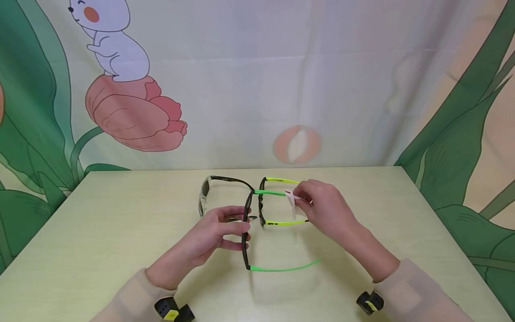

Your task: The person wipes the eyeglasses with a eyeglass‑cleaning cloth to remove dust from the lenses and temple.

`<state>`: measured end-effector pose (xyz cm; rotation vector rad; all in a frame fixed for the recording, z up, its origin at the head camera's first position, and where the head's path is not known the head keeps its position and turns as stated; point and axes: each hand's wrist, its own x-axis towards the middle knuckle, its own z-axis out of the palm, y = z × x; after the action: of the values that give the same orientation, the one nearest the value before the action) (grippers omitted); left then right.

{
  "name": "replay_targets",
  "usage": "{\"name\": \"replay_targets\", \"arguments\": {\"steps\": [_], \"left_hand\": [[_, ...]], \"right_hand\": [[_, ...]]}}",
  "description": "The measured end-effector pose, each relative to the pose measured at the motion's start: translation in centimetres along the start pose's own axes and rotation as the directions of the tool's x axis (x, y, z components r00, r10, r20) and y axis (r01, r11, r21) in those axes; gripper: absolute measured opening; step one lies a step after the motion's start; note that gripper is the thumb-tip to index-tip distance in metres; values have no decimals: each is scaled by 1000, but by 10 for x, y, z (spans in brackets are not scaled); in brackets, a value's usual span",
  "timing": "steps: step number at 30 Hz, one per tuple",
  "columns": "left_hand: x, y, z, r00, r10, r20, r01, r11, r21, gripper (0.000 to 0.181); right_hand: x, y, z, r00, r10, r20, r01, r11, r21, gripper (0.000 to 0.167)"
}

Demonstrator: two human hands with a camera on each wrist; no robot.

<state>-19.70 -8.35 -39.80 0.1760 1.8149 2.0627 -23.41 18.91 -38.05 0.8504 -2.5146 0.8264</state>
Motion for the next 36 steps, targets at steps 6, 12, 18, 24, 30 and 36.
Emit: {"name": "replay_targets", "arguments": {"steps": [6, 12, 18, 24, 30, 36], "left_hand": [[-1, -1, -4, 1000, 10, 7, -10, 1000, -17, 57], [-2, -2, -6, 1000, 13, -2, -13, 1000, -13, 56], [-2, -4, -7, 1000, 30, -6, -30, 1000, 9, 57], [-2, -4, -7, 999, 33, -11, -32, 999, 20, 57], [-1, -4, -6, 1000, 25, -16, -25, 999, 29, 57], [-1, -5, -1, 1000, 16, -17, -15, 999, 53, 56]], "right_hand": [[-2, 7, 2, 999, 49, 16, -49, 998, 29, 15], [-4, 10, 2, 998, 64, 11, -64, 997, 38, 14], [-6, 12, 3, 997, 74, 17, -75, 997, 32, 14], [-7, 11, 4, 998, 68, 15, -68, 997, 21, 15], [-8, 9, 6, 998, 63, 12, -63, 998, 23, 15], [-7, 6, 8, 999, 35, 19, -35, 999, 18, 16]]}}
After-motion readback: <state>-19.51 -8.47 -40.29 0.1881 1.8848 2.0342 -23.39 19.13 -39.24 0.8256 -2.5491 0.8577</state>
